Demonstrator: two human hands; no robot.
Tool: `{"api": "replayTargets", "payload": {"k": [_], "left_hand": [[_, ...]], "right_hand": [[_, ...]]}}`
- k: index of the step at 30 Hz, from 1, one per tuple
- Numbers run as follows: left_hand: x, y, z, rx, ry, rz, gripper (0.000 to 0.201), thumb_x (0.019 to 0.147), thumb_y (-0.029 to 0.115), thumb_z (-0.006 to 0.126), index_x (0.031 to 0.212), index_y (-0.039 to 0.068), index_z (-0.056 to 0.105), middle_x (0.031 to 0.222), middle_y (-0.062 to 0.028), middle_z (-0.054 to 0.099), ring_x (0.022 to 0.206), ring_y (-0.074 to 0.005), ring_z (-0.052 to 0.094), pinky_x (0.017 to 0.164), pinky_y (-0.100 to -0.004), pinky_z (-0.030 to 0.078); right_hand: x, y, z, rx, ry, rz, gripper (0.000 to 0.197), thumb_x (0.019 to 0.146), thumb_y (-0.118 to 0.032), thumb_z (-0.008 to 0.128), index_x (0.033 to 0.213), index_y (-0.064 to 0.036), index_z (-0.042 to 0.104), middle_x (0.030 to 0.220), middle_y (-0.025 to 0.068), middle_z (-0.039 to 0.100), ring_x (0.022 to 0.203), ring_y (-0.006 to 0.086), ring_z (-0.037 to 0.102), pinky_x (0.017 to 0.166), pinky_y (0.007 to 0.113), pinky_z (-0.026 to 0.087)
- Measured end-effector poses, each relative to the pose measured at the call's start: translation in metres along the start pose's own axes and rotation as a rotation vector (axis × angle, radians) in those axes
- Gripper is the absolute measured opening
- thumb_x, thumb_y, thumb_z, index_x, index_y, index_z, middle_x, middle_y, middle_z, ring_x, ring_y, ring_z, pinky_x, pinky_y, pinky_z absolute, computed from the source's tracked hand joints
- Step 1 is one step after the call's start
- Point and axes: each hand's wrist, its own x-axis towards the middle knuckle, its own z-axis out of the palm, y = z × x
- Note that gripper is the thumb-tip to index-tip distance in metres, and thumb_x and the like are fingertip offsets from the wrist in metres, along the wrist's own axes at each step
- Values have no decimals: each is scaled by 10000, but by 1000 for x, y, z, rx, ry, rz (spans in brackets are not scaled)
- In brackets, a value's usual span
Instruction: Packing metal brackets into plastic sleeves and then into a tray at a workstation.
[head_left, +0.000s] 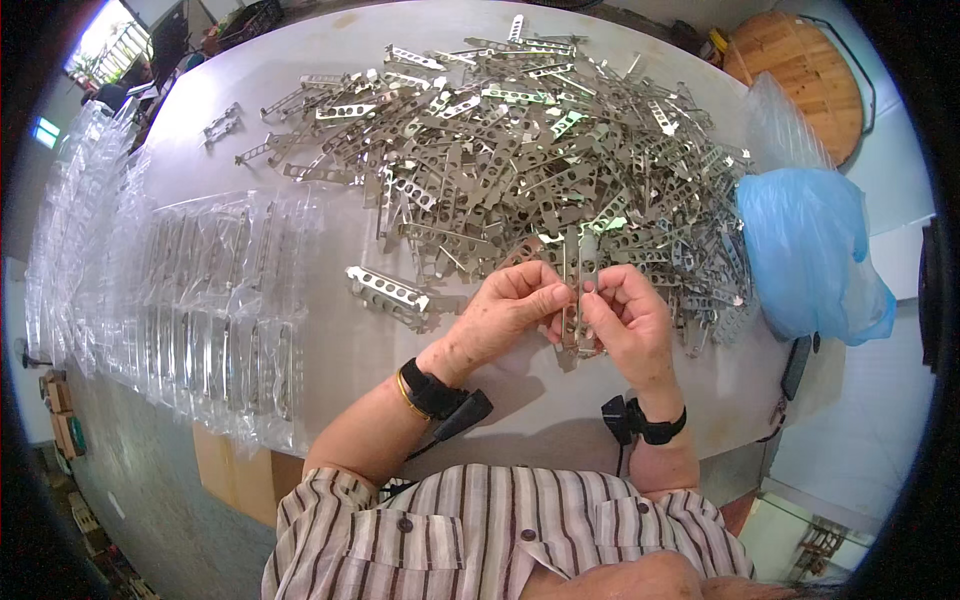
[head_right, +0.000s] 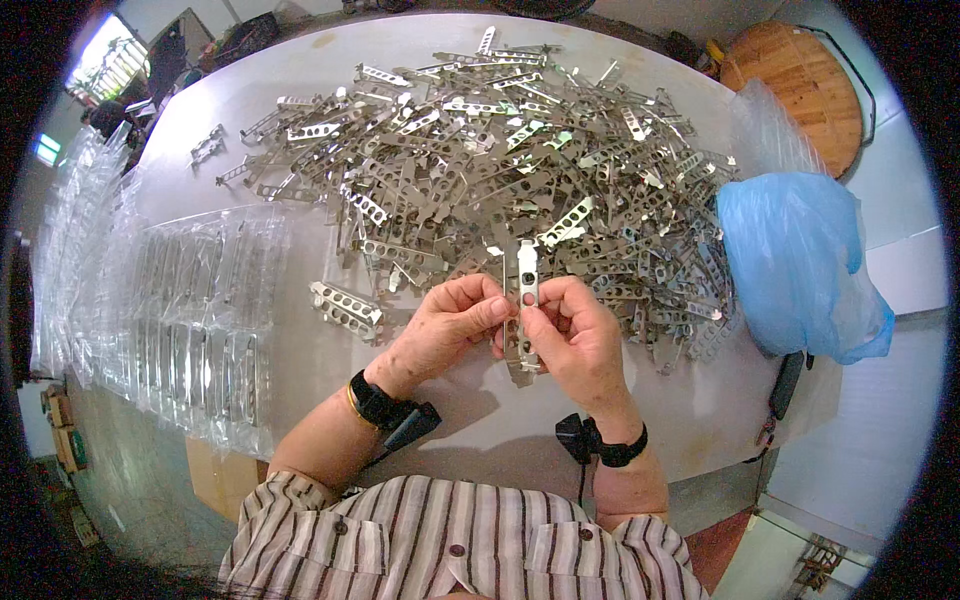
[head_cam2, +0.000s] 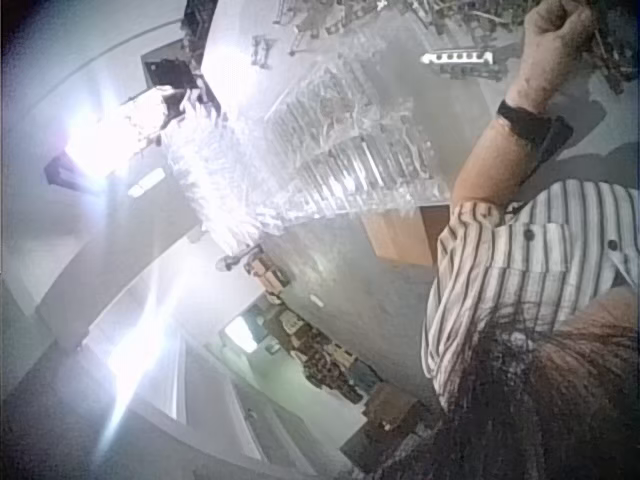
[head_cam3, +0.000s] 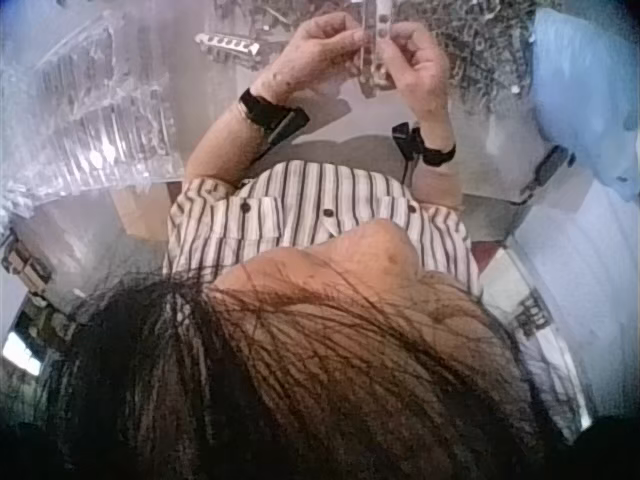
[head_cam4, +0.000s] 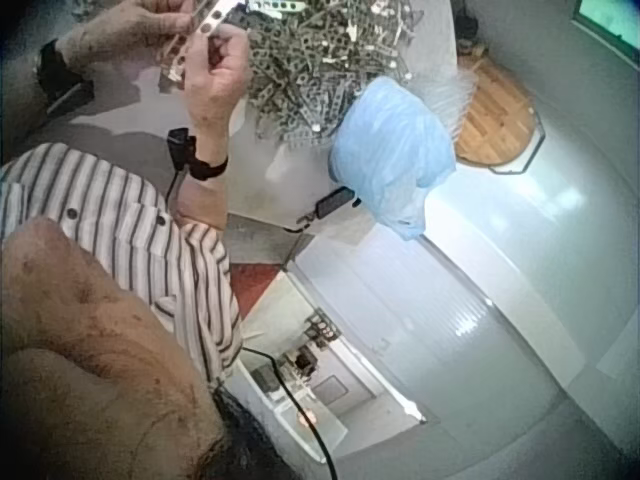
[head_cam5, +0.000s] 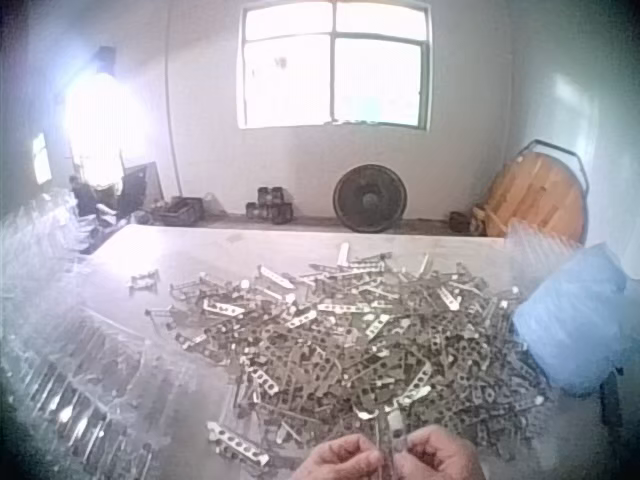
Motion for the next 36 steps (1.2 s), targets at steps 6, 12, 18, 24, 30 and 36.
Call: {"api": "replayTargets", "payload": {"k": [6,12,18,24,30,36], "left_hand": [[-1,1,0,3,0,15,168,1008,215,621,959,56,605,879,-36,666,745,-117,636,678,-271,539],[0,1,1,-52,46,4,138,987,174,650,968,54,585,926,-58,664,743,-132,640,658,-283,547],[0,2,2,-29,28,42,206,931,114,716,1015,68,535,933,-58,654,714,-129,625,639,-275,540],[3,-1,1,-61,12,83,231,925,53,705,1052,81,514,911,-25,633,719,-111,620,619,-254,535],[3,3,5,-65,59,96,226,939,6,673,1039,84,486,909,-3,617,725,-79,602,608,-233,532],[2,2,6,-69,42,118,233,941,-8,664,1041,100,483,905,11,612,742,-70,601,630,-225,526]], "right_hand": [[2,3,-2,-101,-30,-3,61,954,-34,625,1005,-16,598,777,-17,654,661,3,561,559,190,446],[3,6,-3,-143,-52,-39,66,950,-19,623,1010,-12,597,817,7,686,713,24,605,603,202,485],[1,1,2,-108,-61,-47,57,945,-17,628,993,-12,598,802,-2,673,701,16,583,589,198,465],[1,6,1,-144,7,-75,51,945,-23,634,983,-25,600,757,-50,605,644,-6,500,551,183,400],[2,3,-3,-34,104,-31,50,956,-52,634,992,-39,602,759,-72,571,635,-14,488,545,172,395],[1,7,-5,-33,89,-45,49,962,-67,632,989,-41,600,759,-63,576,624,-9,501,536,169,400]]}}
